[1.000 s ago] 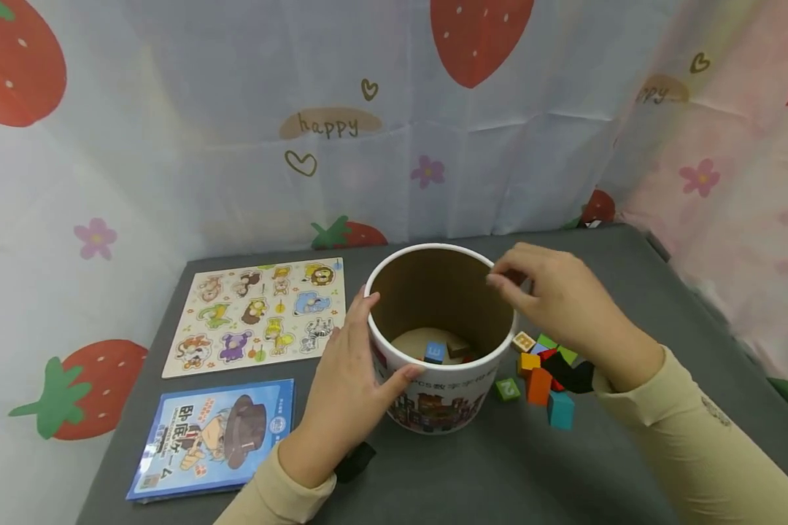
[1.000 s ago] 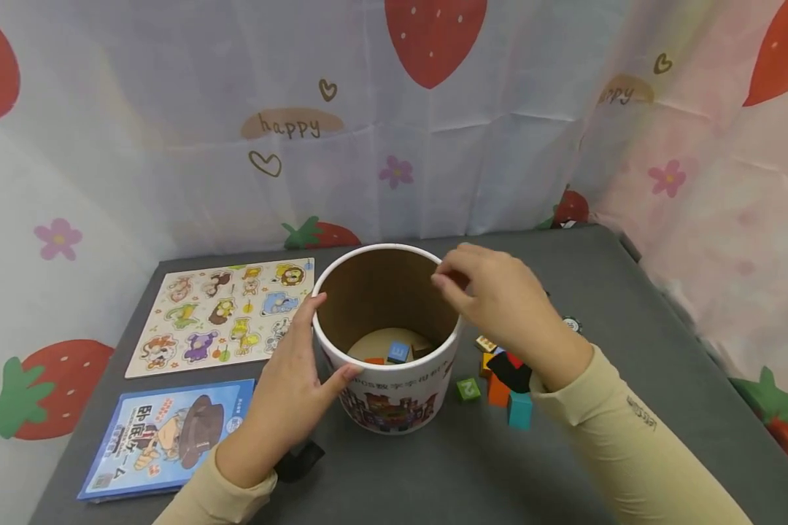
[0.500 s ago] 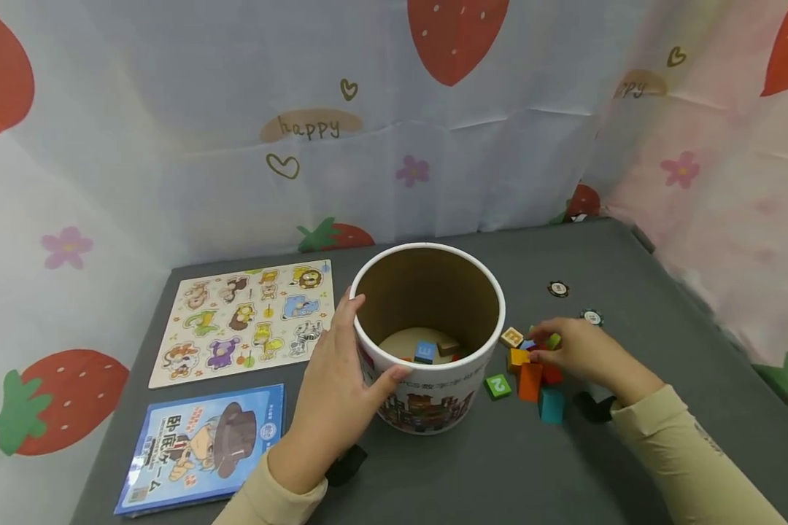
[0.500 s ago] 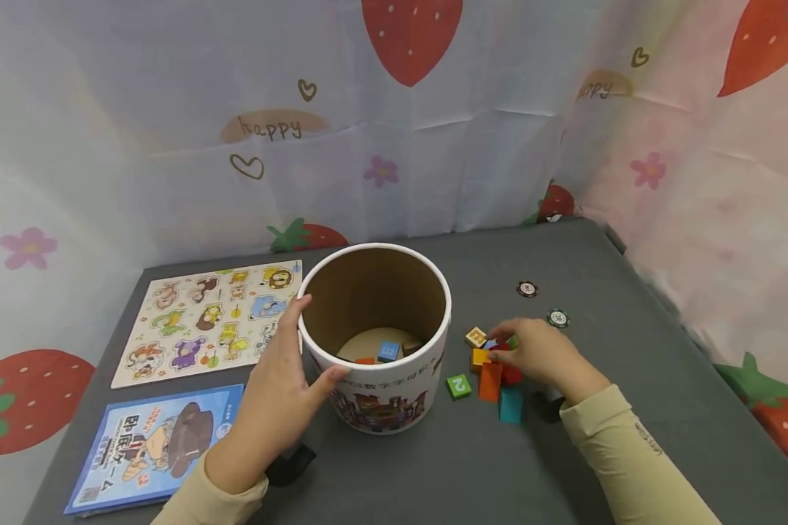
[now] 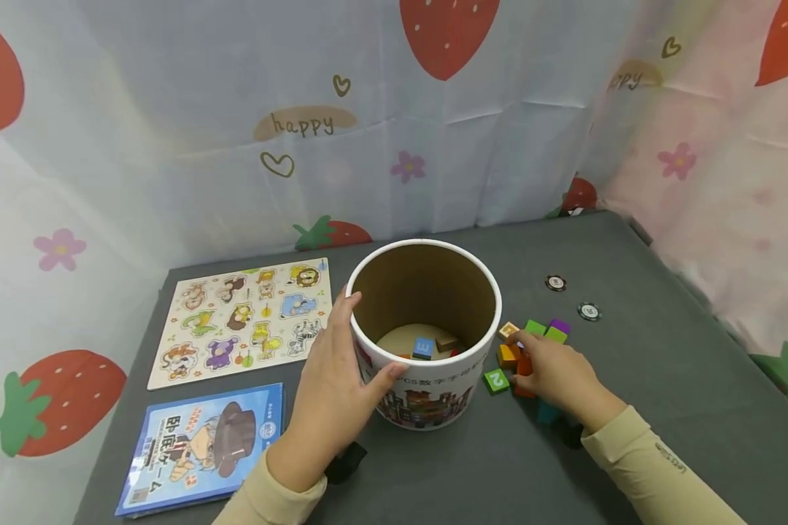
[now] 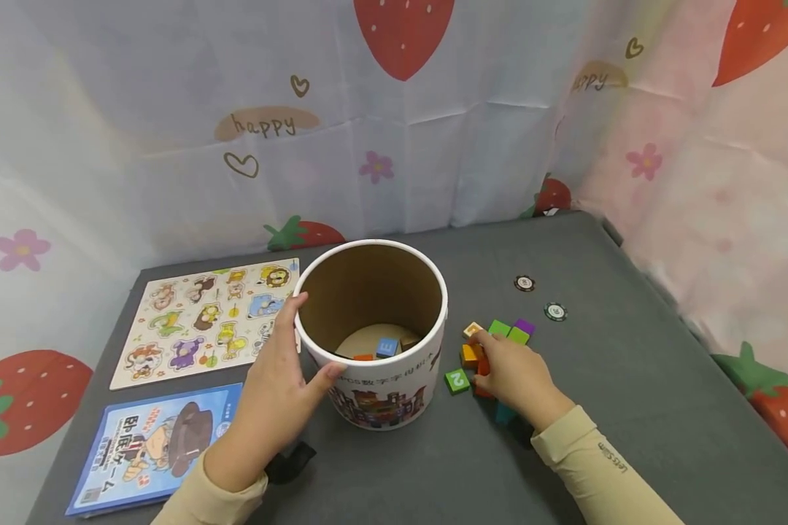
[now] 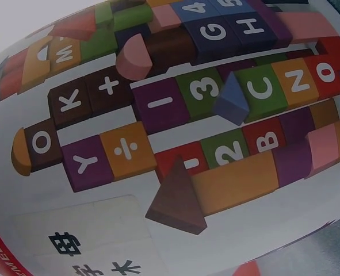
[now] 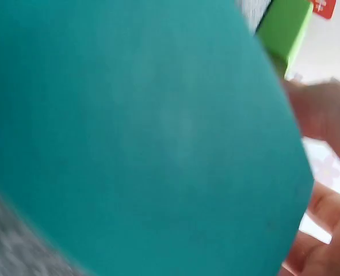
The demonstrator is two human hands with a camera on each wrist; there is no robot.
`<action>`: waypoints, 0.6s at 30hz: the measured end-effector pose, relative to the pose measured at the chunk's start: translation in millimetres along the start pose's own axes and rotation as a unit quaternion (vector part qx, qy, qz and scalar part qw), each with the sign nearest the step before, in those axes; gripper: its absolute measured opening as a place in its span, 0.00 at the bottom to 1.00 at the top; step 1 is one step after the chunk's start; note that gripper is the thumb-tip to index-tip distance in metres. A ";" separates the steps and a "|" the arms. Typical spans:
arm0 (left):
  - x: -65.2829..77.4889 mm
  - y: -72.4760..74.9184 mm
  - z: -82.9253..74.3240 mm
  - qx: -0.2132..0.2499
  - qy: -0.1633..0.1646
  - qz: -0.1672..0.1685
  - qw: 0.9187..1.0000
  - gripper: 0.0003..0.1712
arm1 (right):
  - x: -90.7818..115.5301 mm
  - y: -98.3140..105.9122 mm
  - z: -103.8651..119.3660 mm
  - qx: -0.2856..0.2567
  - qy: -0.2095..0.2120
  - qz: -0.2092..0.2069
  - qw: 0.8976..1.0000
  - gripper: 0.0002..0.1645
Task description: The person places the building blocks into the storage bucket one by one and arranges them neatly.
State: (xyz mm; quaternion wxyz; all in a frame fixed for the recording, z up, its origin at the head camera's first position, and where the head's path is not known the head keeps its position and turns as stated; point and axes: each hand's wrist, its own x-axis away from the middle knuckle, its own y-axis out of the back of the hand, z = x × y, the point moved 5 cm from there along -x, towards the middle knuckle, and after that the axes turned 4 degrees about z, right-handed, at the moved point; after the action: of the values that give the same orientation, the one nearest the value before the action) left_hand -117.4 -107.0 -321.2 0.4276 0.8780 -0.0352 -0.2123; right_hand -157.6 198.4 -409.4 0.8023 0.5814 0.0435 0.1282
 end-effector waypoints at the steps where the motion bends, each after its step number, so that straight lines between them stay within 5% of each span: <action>1: 0.0 0.2 0.3 0.001 -0.001 0.000 1.000 0.55 | 0.4 -0.5 0.8 -0.004 0.001 -0.003 1.000 0.32; 9: -0.7 -0.5 0.3 -0.002 -0.005 0.001 1.000 0.55 | 10.4 -3.1 1.9 -0.045 -0.016 -0.011 0.999 0.26; 18: 0.0 0.0 0.5 0.001 -0.007 -0.007 1.000 0.55 | 16.7 -8.3 6.6 0.014 -0.060 -0.013 0.998 0.36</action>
State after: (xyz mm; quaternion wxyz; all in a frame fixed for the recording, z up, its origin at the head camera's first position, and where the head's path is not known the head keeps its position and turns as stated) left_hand -117.5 -107.4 -321.4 0.4248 0.8773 -0.0325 -0.2212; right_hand -138.8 194.2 -413.9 0.7969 0.5985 0.0043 0.0818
